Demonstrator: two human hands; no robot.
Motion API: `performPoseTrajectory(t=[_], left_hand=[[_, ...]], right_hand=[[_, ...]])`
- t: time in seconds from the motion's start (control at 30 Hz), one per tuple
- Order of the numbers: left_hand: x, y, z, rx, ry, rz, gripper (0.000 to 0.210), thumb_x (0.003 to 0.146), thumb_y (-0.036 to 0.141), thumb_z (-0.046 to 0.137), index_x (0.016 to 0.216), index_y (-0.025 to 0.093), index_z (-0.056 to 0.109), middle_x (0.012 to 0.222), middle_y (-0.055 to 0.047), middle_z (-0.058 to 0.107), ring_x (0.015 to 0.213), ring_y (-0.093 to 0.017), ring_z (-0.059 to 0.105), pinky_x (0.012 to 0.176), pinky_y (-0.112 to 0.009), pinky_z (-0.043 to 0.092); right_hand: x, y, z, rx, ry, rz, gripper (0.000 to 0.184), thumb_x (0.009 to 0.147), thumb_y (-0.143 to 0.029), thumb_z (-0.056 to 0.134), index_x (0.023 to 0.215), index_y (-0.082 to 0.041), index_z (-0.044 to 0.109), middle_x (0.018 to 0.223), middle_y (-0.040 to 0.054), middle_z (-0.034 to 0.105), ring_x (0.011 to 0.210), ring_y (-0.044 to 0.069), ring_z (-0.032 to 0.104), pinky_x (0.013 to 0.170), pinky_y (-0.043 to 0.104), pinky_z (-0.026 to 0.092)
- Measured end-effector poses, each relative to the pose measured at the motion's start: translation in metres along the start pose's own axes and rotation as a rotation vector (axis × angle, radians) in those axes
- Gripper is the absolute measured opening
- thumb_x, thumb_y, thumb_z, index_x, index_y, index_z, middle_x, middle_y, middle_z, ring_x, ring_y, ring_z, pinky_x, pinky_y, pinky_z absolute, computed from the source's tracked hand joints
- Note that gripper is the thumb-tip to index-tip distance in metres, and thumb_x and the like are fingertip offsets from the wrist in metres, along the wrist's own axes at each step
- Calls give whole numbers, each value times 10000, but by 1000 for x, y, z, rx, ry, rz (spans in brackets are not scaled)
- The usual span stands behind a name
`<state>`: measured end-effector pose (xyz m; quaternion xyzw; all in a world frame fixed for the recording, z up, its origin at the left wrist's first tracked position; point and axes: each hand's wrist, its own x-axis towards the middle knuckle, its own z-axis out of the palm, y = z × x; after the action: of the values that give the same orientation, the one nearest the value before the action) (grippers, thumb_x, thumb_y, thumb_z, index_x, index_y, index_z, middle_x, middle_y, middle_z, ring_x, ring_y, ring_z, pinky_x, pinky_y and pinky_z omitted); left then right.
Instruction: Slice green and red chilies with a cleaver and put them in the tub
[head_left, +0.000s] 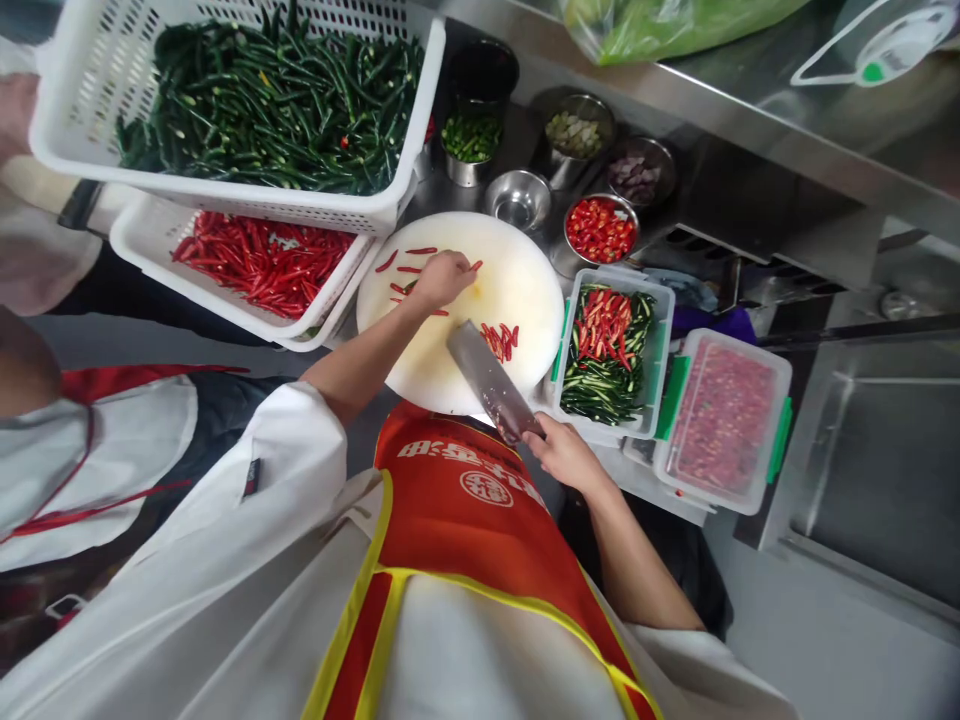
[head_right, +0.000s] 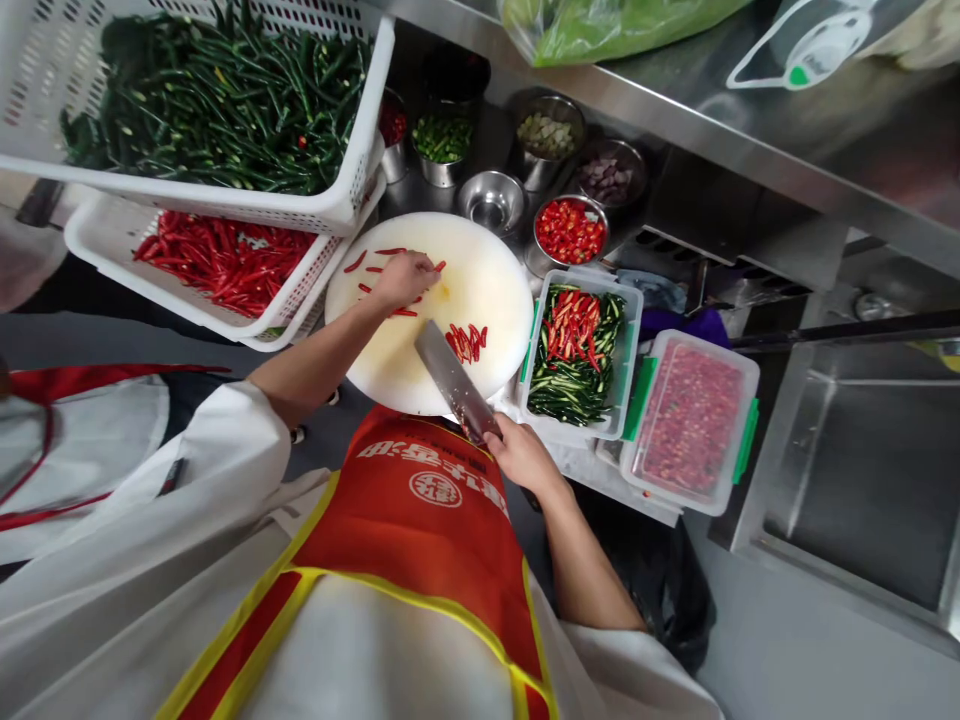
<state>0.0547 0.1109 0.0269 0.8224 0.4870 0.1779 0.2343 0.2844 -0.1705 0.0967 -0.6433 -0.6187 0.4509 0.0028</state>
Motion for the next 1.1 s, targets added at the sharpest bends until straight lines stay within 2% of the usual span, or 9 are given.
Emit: performPoseTrajectory(t=[0.07,0.17,0.2,0.27,0.37,0.57,0.8,0.97,1.1], left_hand=[[-26,6,-17,-2,-8,70,295,940,340,502,892,127,701,855,-86,680,821,-190,615,796,-303,489],[-81,7,-24,35,-210,283,281,952,330,498,921,158,718,900,-92,671,870,-194,627,802,-301,493],[-100,5,-21,51,-288,337,270,958,311,488,938,171,719,909,-89,669,865,-188,630,793,-294,495],[-131,0,-11,78,-352,399,275,974,268,445,1011,190,705,978,-91,670,898,-182,633,798,-287,503],[-158,-5,5,66,-286,398,318,1000,256,378,1076,191,681,1105,-99,661,988,-181,628,850,-292,513],[-166,-1,21,-26,-141,345,325,1011,296,387,1055,187,689,1109,-87,669,1013,-178,623,921,-316,513],[-167,-9,34,-66,-34,400,298,1005,288,415,988,173,690,1041,-98,688,953,-170,631,883,-320,532],[-167,-13,37,-63,-49,391,311,1007,287,407,975,172,694,1041,-95,692,969,-172,632,895,-322,534],[-168,-11,35,-49,-54,386,303,1006,277,412,978,164,692,1057,-91,693,979,-173,634,896,-319,533]], right_hand=[[6,6,-1,37,31,38,222,946,-367,419,1017,-225,574,744,21,679,708,213,659,621,276,420],[11,8,-8,42,57,40,249,945,-375,416,1040,-211,578,719,24,678,724,224,669,635,281,430],[12,7,-11,30,55,35,253,944,-375,418,1042,-208,580,707,24,675,727,226,672,641,282,431],[13,2,-14,-6,33,13,248,943,-365,422,1046,-205,581,685,24,666,719,226,672,646,280,426],[14,-6,-16,-64,-22,-34,218,948,-341,420,1028,-206,572,664,20,654,678,215,659,625,273,404],[10,-19,-18,-121,-61,-62,165,956,-314,420,984,-219,552,727,31,672,702,208,650,615,272,375],[3,-13,-37,-199,-160,-134,168,957,-305,408,1004,-207,537,890,69,700,821,222,660,680,281,394],[33,-24,-16,-316,-129,-114,207,972,-280,397,1086,-166,526,940,115,712,859,234,664,707,283,384],[54,-29,-2,-278,-71,-115,209,970,-276,415,1091,-157,537,947,128,714,891,237,659,723,276,386]])
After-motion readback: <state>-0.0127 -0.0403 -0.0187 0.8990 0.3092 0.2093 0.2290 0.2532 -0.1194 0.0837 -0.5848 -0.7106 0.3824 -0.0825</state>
